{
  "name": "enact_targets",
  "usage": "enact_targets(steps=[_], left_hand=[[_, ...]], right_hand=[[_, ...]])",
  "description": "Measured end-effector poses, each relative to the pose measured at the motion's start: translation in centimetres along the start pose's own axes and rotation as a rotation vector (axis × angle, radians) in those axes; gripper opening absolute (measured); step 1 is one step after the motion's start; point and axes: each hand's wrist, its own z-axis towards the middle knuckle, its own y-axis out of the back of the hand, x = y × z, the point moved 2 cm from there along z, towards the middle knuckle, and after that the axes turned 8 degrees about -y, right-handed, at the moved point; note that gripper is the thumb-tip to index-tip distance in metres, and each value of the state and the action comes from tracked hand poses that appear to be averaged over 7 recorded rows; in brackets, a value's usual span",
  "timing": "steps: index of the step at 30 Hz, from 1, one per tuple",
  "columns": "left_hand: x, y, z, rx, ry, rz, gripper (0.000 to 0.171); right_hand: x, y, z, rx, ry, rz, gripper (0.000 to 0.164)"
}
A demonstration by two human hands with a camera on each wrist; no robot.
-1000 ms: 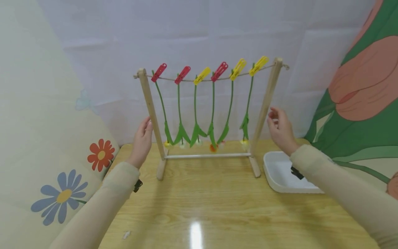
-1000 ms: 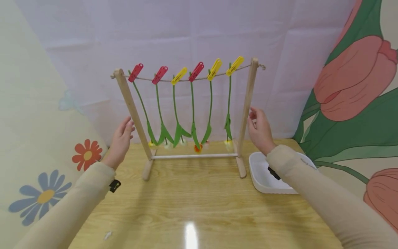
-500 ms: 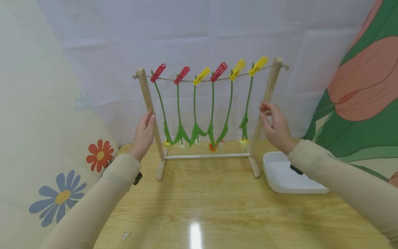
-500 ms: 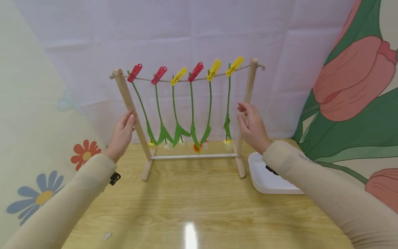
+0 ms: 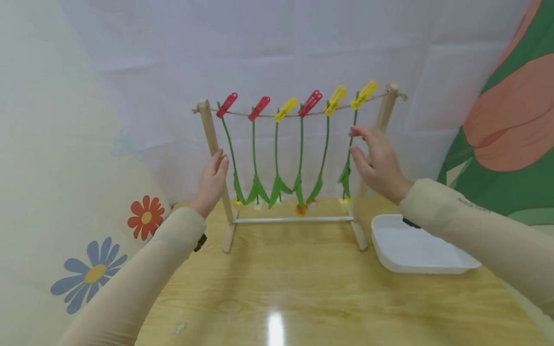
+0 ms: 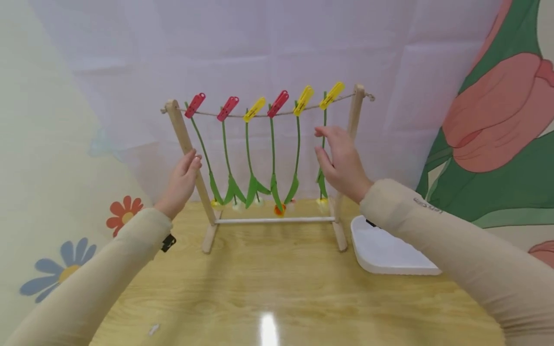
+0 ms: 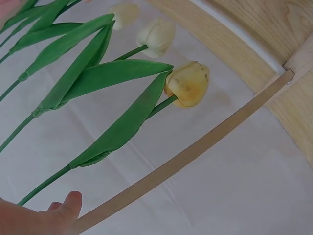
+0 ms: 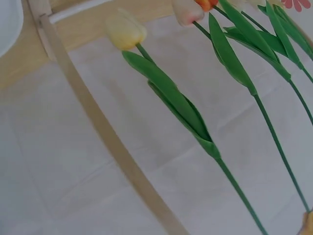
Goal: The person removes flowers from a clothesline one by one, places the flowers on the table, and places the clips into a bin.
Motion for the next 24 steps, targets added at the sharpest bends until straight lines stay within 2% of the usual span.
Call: enact_targets(steps=[11, 16, 20, 24], left_hand=[[0.1, -0.6, 1.3, -0.037, -0.032, -0.006, 0.051], [-0.2, -0.6, 1.7, -0.037, -0.033, -0.006, 0.052], [-0.4, -0.6, 1.7, -0.046, -0.036, -0.002, 0.052], [-0.4, -0.8, 1.8, -0.033, -0.022, -0.007, 0.052]], right_hand=[[2.2, -1.1, 3.1, 0.086, 0.136, -0.061, 0.038], [3.2, -1.6, 4.8, 0.169, 0.096, -0.118, 0.043], [4.2, -2.0, 5.8, 0.253, 0.033, -0.148, 0.045], [5.0, -2.6, 6.5, 0.280, 0.011, -0.135, 0.045]])
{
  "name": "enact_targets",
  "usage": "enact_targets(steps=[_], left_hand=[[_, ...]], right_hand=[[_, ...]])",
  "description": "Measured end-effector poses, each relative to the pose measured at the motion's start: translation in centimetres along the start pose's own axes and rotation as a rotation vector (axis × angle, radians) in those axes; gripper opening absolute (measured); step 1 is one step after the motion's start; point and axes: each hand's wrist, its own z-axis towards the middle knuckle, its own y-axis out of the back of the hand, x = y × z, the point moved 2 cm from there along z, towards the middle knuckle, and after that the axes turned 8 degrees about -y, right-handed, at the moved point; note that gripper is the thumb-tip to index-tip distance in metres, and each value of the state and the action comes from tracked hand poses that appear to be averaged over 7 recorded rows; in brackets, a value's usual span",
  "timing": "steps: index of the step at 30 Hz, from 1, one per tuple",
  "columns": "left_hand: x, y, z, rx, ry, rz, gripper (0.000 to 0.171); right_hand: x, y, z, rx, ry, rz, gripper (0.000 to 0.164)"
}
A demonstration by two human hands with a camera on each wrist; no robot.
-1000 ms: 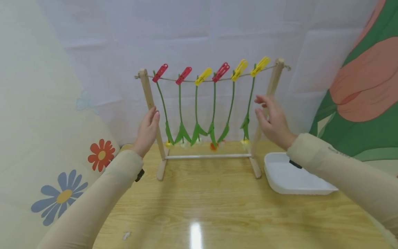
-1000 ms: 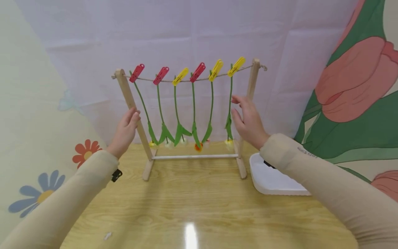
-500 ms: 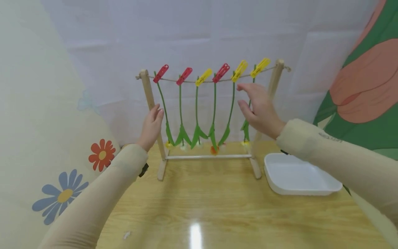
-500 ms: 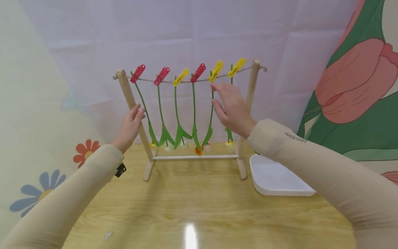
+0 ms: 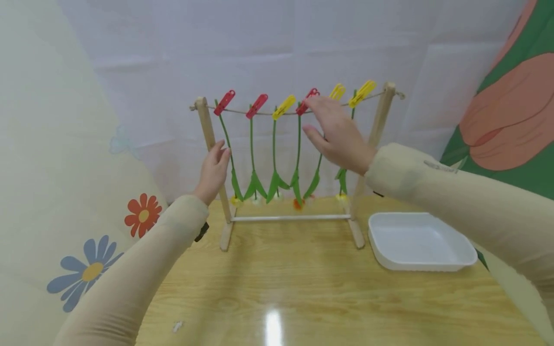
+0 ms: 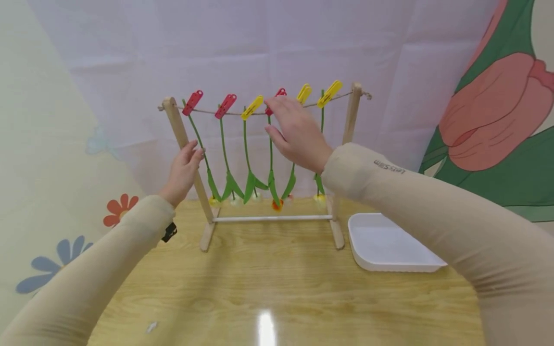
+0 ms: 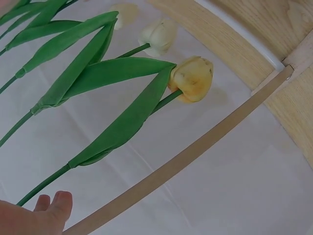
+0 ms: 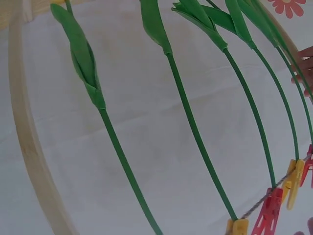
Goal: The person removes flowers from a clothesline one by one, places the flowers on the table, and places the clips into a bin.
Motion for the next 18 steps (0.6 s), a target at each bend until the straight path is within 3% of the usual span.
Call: enact_targets(steps=[4, 7, 18], left_hand=[[0.3, -0.3, 0.2, 0.020, 0.017, -0.010, 0.054], [0.4, -0.4, 0.4, 0.014, 0.013, -0.020, 0.055], [0.3, -0.5, 0.7, -0.048, -0.023, -0.060, 0.056]], right_hand=[[0.7, -0.3, 0.9, 0.028, -0.002, 0.015, 0.045], [1.2, -0.6, 1.7, 0.096, -0.044, -0.014, 0.048], [2.6, -1.2, 4.9, 0.306, -0.180, -0.150, 0.059]])
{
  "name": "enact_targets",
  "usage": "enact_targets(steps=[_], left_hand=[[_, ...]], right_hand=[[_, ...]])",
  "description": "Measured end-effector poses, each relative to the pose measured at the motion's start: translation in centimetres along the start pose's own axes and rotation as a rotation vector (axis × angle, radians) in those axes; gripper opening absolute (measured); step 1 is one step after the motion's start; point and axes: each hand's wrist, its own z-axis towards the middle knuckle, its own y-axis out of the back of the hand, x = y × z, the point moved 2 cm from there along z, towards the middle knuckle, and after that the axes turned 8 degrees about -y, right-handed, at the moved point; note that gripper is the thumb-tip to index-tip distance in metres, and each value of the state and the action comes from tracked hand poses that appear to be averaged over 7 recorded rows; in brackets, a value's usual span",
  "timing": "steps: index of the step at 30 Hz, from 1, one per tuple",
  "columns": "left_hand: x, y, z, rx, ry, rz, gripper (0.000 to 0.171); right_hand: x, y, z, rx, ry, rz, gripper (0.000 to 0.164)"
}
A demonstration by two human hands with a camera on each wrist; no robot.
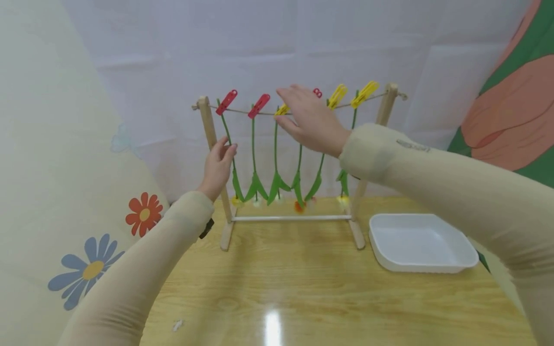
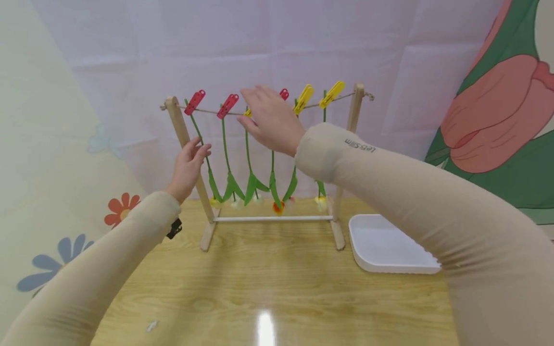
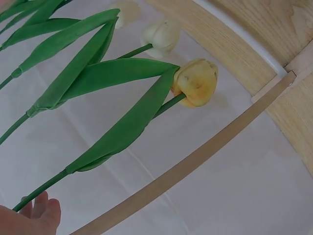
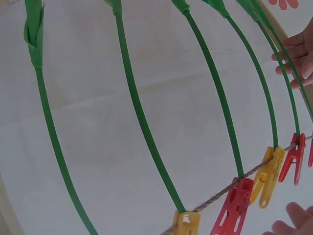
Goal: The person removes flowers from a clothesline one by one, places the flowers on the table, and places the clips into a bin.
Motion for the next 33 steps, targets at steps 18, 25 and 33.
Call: enact_targets(steps=[18, 25, 33], left_hand=[[0.0, 0.1, 0.4, -0.023, -0.009, 0.016, 0.051], [-0.1, 0.1, 1.2, -0.044, -0.052, 0.005, 0.043], [0.1, -0.2, 0.8, -0.058, -0.071, -0.002, 0.037]], right_hand=[[2.7, 0.1, 4.1, 0.119, 0.002, -0.102, 0.065], [3.2, -0.1, 5.5, 0.109, 0.010, -0.124, 0.064], [3.8, -0.5, 6.7, 0.135, 0.014, -0.139, 0.062]])
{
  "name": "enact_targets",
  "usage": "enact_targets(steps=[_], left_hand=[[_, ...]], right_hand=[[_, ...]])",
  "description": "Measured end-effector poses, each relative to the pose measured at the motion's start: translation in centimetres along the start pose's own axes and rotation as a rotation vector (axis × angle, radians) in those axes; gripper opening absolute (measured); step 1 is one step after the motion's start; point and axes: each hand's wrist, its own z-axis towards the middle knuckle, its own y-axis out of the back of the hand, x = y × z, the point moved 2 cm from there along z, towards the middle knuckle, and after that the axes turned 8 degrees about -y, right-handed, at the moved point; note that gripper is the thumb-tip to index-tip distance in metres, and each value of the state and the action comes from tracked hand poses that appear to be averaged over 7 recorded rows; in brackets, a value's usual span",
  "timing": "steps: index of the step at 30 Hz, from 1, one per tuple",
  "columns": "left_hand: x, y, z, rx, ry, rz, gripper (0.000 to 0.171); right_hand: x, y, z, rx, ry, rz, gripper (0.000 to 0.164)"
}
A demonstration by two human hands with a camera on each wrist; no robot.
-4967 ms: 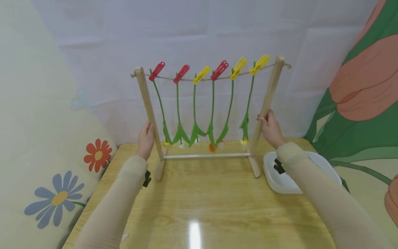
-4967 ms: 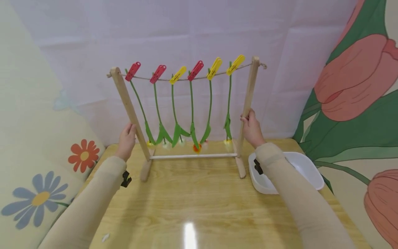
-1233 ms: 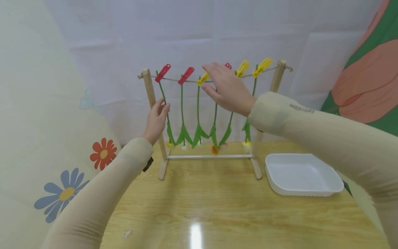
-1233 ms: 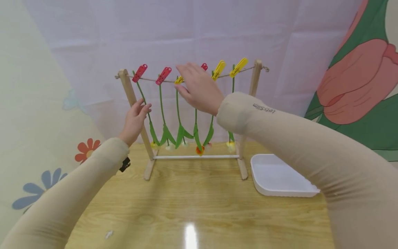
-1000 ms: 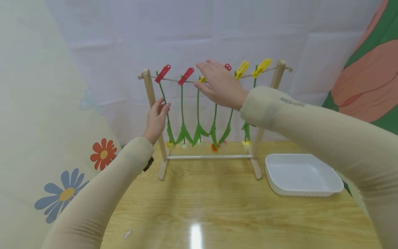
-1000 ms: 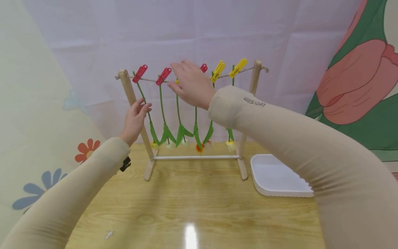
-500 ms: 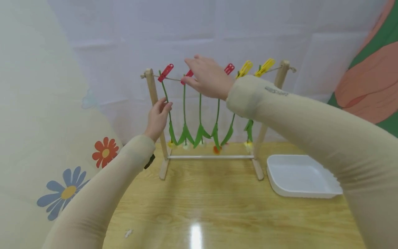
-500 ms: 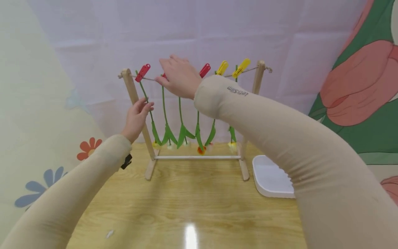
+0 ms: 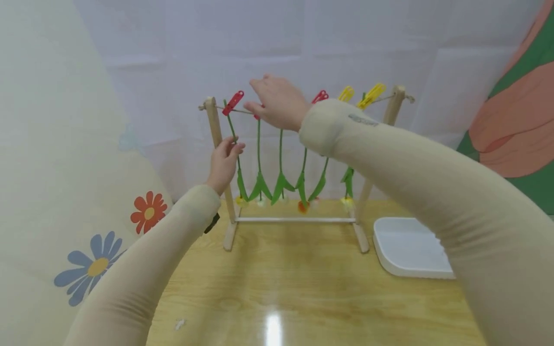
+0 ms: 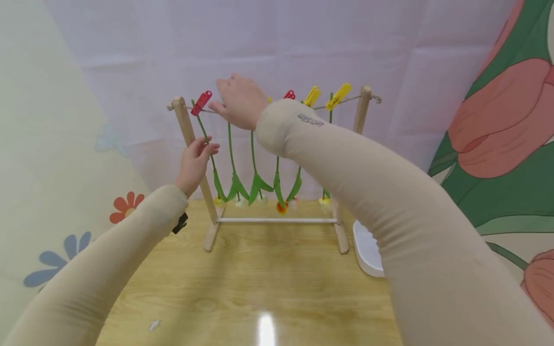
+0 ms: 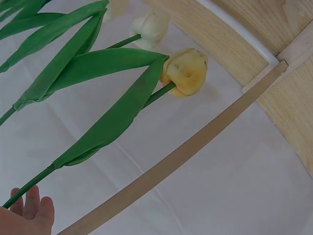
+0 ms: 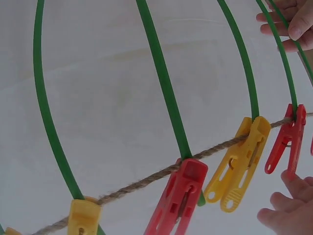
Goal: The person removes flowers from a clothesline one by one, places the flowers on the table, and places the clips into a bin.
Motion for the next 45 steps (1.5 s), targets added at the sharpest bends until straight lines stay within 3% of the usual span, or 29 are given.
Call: enact_targets(steps=[11, 18, 24, 32, 37, 45], left_hand=[[-0.1, -0.3, 0.0, -0.028, 0.002, -0.039, 0.033], [-0.2, -0.4, -0.1, -0.054, -0.014, -0.067, 0.030], [-0.3, -0.5, -0.2, -0.054, 0.022, -0.070, 0.029], [-0.6, -0.7, -0.5, -0.054, 0.029, -0.097, 0.027], [-0.7, -0.7, -0.8, -0.054, 0.027, -0.096, 0.027], [-0.8, -0.5, -1.0, -0.057, 0.031, -0.089, 0.027]], right_hand=[[1.0, 0.5, 1.5, 0.052, -0.016, -0.093, 0.062], [1.6, 0.3, 1.8, 0.036, -0.018, -0.139, 0.060], [1.6, -0.2, 2.1, 0.018, -0.010, -0.165, 0.058], [1.8, -0.3, 2.1, -0.010, -0.003, -0.168, 0.040], [2.0, -0.4, 2.2, -0.012, -0.039, -0.222, 0.041], [2.0, -0.7, 2.5, -0.021, -0.062, -0.159, 0.037]])
